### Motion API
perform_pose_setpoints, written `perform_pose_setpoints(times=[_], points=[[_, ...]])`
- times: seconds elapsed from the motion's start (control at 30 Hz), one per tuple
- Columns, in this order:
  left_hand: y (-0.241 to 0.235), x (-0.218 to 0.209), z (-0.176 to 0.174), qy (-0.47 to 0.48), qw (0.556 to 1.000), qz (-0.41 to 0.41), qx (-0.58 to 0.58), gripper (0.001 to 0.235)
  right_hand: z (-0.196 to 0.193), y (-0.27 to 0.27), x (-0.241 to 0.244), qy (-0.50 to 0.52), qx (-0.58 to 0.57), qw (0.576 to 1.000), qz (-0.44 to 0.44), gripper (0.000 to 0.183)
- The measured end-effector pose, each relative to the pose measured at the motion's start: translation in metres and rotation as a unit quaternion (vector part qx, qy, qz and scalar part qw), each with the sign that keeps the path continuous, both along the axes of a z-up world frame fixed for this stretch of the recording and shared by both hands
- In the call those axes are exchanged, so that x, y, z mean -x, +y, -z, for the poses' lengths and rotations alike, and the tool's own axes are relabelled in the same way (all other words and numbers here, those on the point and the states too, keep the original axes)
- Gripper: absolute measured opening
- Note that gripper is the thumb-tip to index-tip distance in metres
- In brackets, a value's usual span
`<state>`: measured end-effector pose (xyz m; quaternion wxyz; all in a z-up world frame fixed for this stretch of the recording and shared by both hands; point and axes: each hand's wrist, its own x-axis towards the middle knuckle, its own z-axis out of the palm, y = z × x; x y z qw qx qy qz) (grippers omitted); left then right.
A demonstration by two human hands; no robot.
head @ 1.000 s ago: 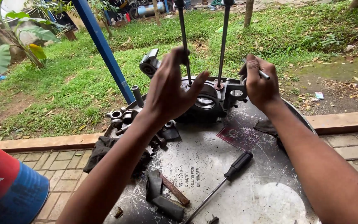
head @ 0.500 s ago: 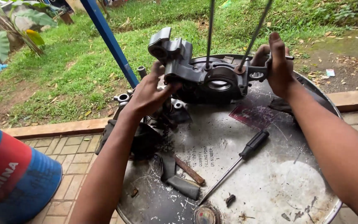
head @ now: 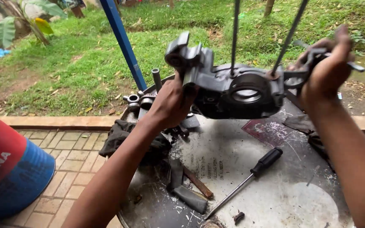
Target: The person uses a small metal tool to scrape and clean the interior surfaces of a disassembled engine casing. They hold the casing steady with one hand while methodically removing residue from the inner walls and circular recesses. The person rotates the casing to access different areas and continues scraping until the end of the clip.
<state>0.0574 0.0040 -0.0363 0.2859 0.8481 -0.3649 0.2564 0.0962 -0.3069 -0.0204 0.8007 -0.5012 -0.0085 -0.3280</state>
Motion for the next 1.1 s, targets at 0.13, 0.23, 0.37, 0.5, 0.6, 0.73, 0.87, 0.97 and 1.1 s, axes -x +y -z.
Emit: perform_pose_setpoints(times=[0.13,0.23,0.37,0.5,0.6,0.73,0.87,0.97,1.1], points=[[-0.016,0.018,-0.005,-0.027,0.999,-0.038,0.020,0.060,-0.008,-0.011,0.001,-0.070,-0.042,0.996,-0.018,0.043],[-0.022,0.038,-0.018,-0.002,0.997,-0.042,0.067,0.059,-0.014,-0.010,0.009,-0.023,0.006,0.999,0.025,0.043],[-0.030,0.053,-0.030,0.109,0.987,-0.049,0.104,0.062,-0.020,-0.008,0.013,0.080,0.034,0.996,0.017,0.042],[-0.034,0.053,-0.032,0.138,0.983,-0.065,0.104,0.068,-0.021,0.000,0.018,0.146,0.090,0.985,0.011,0.039],[-0.034,0.061,-0.037,0.149,0.977,-0.119,0.091,0.076,-0.017,0.006,0.021,0.119,0.075,0.990,-0.032,0.041],[-0.038,0.060,-0.043,0.156,0.978,-0.121,0.070,0.075,-0.003,-0.008,0.004,0.083,0.178,0.981,-0.006,0.057],[-0.044,0.067,-0.056,0.259,0.949,-0.161,0.077,0.118,0.027,-0.023,-0.023,-0.135,0.323,0.936,0.024,0.054],[-0.043,0.066,-0.049,0.241,0.954,-0.159,0.078,0.112,0.027,-0.019,-0.020,-0.168,0.363,0.916,0.018,0.049],[-0.049,0.070,-0.040,0.145,0.983,-0.112,0.029,0.092,0.027,-0.022,-0.015,-0.142,0.382,0.913,-0.013,0.036]])
